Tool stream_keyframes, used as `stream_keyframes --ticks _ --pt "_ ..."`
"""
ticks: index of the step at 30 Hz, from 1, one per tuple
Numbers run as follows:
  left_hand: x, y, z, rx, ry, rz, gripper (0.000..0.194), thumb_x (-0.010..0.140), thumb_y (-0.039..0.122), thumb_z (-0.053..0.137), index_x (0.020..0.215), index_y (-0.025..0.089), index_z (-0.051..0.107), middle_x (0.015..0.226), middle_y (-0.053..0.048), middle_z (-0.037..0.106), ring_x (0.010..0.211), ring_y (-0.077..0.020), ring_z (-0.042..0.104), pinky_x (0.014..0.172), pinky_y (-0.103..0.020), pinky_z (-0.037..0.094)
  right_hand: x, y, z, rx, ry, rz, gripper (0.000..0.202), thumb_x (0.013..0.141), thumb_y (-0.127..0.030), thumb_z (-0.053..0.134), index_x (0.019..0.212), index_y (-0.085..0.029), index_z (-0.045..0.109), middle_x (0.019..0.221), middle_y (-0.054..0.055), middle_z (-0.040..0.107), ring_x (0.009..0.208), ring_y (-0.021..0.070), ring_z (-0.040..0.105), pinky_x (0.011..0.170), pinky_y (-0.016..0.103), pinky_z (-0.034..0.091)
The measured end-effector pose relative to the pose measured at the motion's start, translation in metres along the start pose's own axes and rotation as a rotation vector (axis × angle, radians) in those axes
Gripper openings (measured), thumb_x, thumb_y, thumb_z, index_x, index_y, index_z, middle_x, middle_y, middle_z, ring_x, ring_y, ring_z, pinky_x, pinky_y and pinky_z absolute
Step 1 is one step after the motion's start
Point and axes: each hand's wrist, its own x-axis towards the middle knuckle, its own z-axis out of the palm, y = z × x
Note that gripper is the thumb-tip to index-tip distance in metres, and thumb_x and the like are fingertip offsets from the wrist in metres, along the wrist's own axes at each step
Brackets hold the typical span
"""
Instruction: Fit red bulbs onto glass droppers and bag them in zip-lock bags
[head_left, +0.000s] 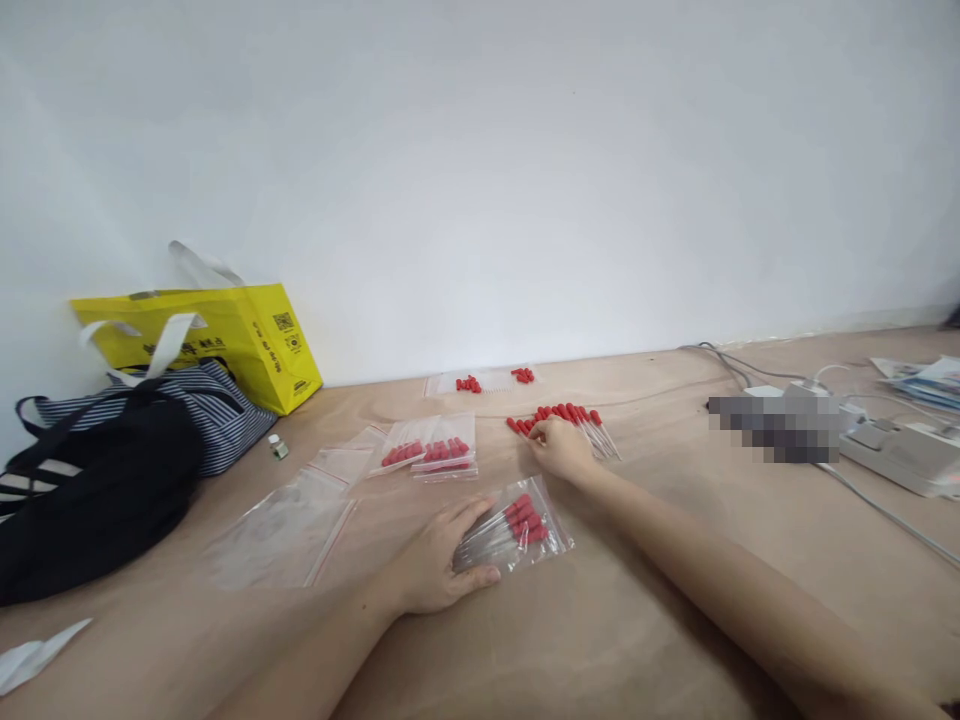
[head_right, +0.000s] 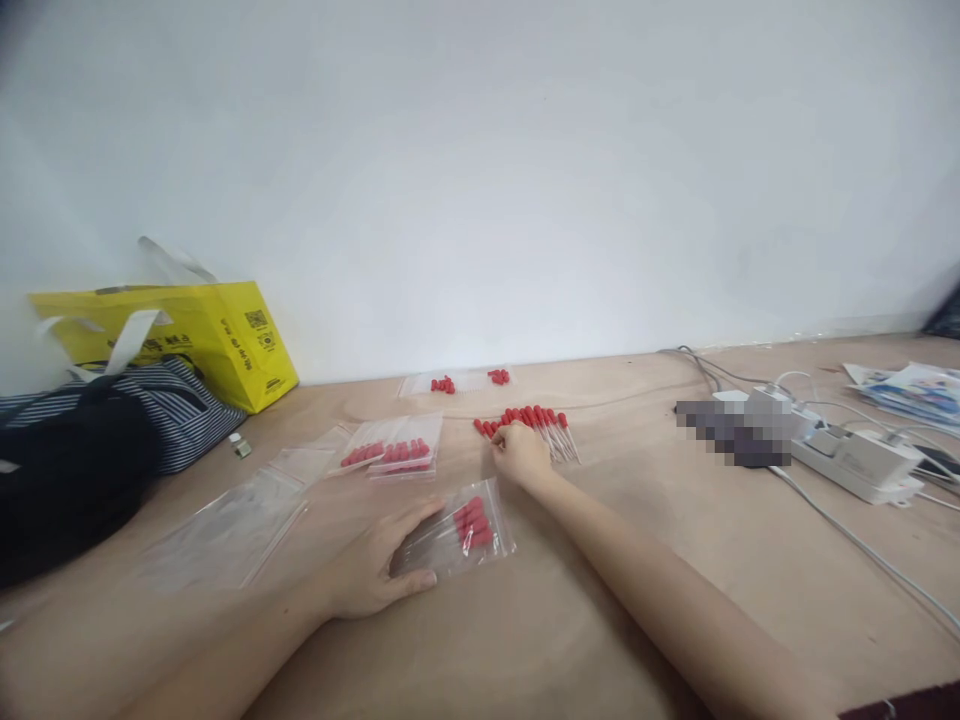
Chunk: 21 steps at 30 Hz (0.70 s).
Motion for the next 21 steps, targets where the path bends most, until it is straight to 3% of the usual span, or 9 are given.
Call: stream_keyframes --ticks 7,13,18,21 --pt "-0.002 0.001 -0.001 -0.011 0.034 0.037 0.064 0.073 0.049 0.054 0.127 0.02 0.033 0.131 -0.01 0.04 0.116 -0.0267 0.04 0.096 -0.043 0.034 0.025 -0.023 0.022 -0.166 0.021 0.151 0.024 0.077 -0.023 0.046 0.09 -0.013 0.062 0.103 0.017 0.056 0.091 0.0266 0.057 0.073 0.034 0.04" --pt "-0.002 -0.003 0.001 -0.013 0.032 0.034 0.065 0.073 0.049 0.054 0.128 0.022 0.032 0.131 -0.009 0.039 0.118 -0.0266 0.038 0.096 -0.043 0.033 0.027 -0.027 0.027 -0.116 0.017 0.152 0.023 0.078 -0.022 0.046 0.093 -0.011 0.059 0.101 0.019 0.056 0.092 0.0261 0.057 0.074 0.034 0.041" --pt "-0.003 -0.002 0.0 -0.006 0.044 0.031 0.063 0.072 0.048 0.056 0.126 0.022 0.035 0.13 -0.008 0.042 0.118 -0.0266 0.038 0.097 -0.044 0.032 0.017 -0.009 0.007 0.068 0.043 0.046 0.022 0.084 -0.025 0.039 0.095 -0.011 0.051 0.093 0.013 0.059 0.086 0.0176 0.057 0.071 0.026 0.042" --pt "-0.002 -0.002 0.0 -0.015 0.021 0.023 0.064 0.073 0.047 0.055 0.127 0.022 0.034 0.132 -0.008 0.039 0.119 -0.0272 0.036 0.097 -0.044 0.031 0.0 0.016 -0.007 0.237 0.081 -0.021 0.029 0.083 -0.025 0.04 0.109 -0.014 0.04 0.09 0.006 0.058 0.076 0.0125 0.057 0.067 0.023 0.044"
